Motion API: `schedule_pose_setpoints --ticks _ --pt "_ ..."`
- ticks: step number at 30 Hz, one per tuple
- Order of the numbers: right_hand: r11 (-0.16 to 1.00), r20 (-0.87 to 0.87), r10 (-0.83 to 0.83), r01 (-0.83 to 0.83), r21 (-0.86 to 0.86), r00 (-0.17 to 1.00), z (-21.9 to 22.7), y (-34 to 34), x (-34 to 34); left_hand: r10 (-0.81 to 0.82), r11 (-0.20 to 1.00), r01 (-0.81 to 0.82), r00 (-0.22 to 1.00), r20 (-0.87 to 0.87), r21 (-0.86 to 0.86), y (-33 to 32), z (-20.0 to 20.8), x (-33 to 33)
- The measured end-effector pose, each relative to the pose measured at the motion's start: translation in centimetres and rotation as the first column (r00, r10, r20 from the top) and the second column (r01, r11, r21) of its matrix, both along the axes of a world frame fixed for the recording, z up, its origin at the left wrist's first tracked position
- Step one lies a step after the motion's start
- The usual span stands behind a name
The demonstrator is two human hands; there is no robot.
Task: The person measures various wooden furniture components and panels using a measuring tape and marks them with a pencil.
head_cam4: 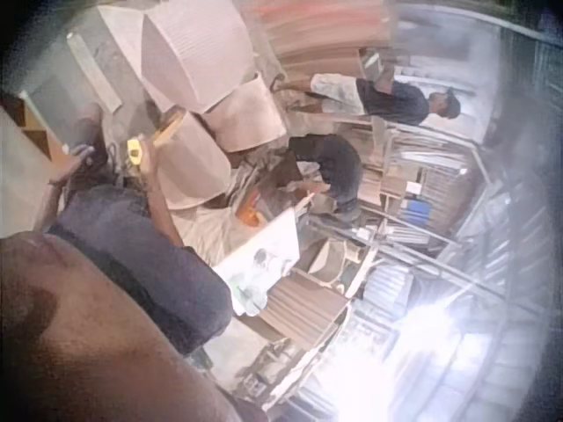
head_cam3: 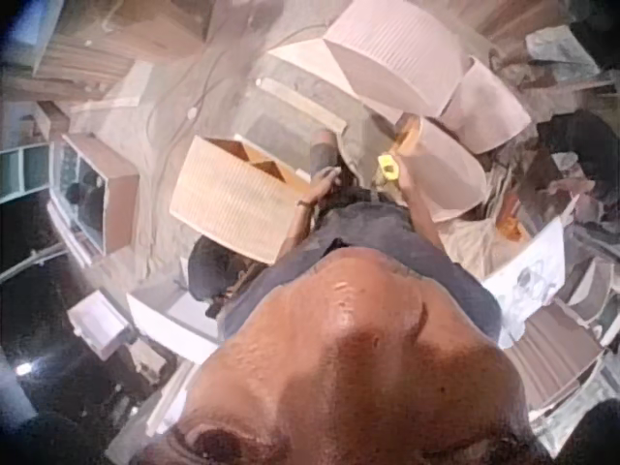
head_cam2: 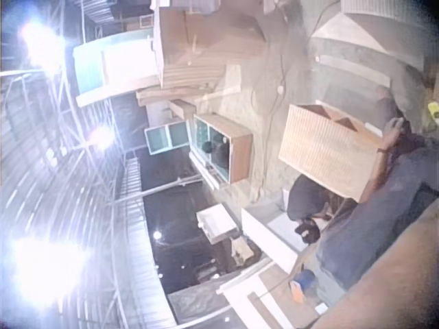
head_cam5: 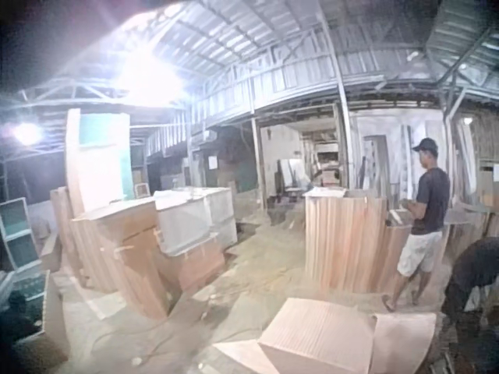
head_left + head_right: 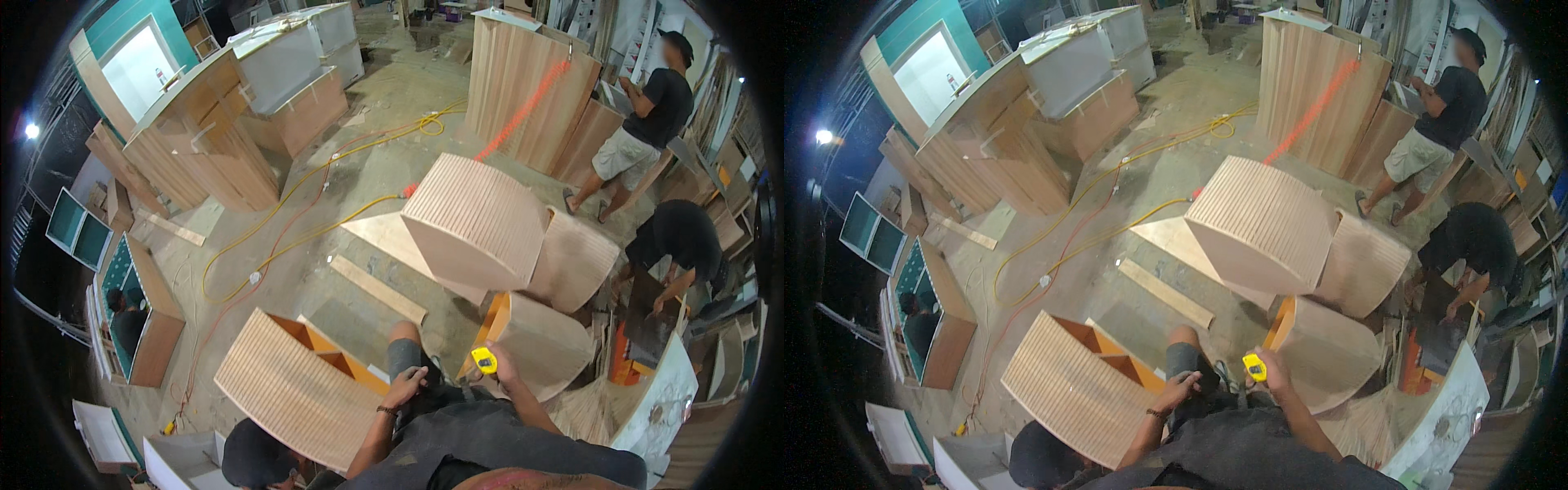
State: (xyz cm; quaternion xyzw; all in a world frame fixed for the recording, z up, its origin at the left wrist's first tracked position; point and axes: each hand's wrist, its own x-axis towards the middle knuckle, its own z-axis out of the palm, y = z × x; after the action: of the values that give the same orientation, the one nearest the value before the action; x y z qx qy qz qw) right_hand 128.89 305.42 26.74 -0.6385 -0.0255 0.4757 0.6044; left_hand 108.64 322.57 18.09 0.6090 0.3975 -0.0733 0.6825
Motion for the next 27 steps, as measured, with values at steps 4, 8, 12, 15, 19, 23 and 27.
schedule_pose_setpoints --ticks 4,8,12,15,19,23,27 --pt "0.997 0.028 0.073 -0.073 0.010 0.997 -4.4 8.5 4.0 0.088 0.995 -0.082 0.991 0.102 -0.056 10.5 0.6 5.4" --pt "0.974 0.023 0.213 -0.214 0.074 0.977 -4.4 23.8 7.6 0.182 0.963 -0.154 0.976 0.117 -0.221 22.9 1.2 9.3" --pt "0.925 0.105 0.365 -0.373 0.067 0.925 -3.0 41.7 11.1 0.191 0.933 -0.137 0.972 0.137 -0.332 37.1 1.8 13.9" --pt "0.865 0.377 0.475 -0.501 -0.031 0.795 -1.7 53.0 13.4 0.114 0.970 -0.084 0.986 0.122 -0.226 47.7 5.9 18.2" --pt "0.826 0.474 0.522 -0.559 -0.074 0.709 1.5 65.1 17.7 0.068 0.963 -0.028 0.988 0.142 -0.269 60.6 8.8 22.4" --pt "0.808 0.492 0.525 -0.589 -0.031 0.695 1.5 76.1 23.5 0.037 0.930 0.032 0.983 0.180 -0.367 72.1 9.4 28.7" --pt "0.804 0.487 0.515 -0.594 0.011 0.706 1.6 87.9 31.1 0.093 0.945 -0.026 0.976 0.194 -0.326 84.5 6.8 37.1"
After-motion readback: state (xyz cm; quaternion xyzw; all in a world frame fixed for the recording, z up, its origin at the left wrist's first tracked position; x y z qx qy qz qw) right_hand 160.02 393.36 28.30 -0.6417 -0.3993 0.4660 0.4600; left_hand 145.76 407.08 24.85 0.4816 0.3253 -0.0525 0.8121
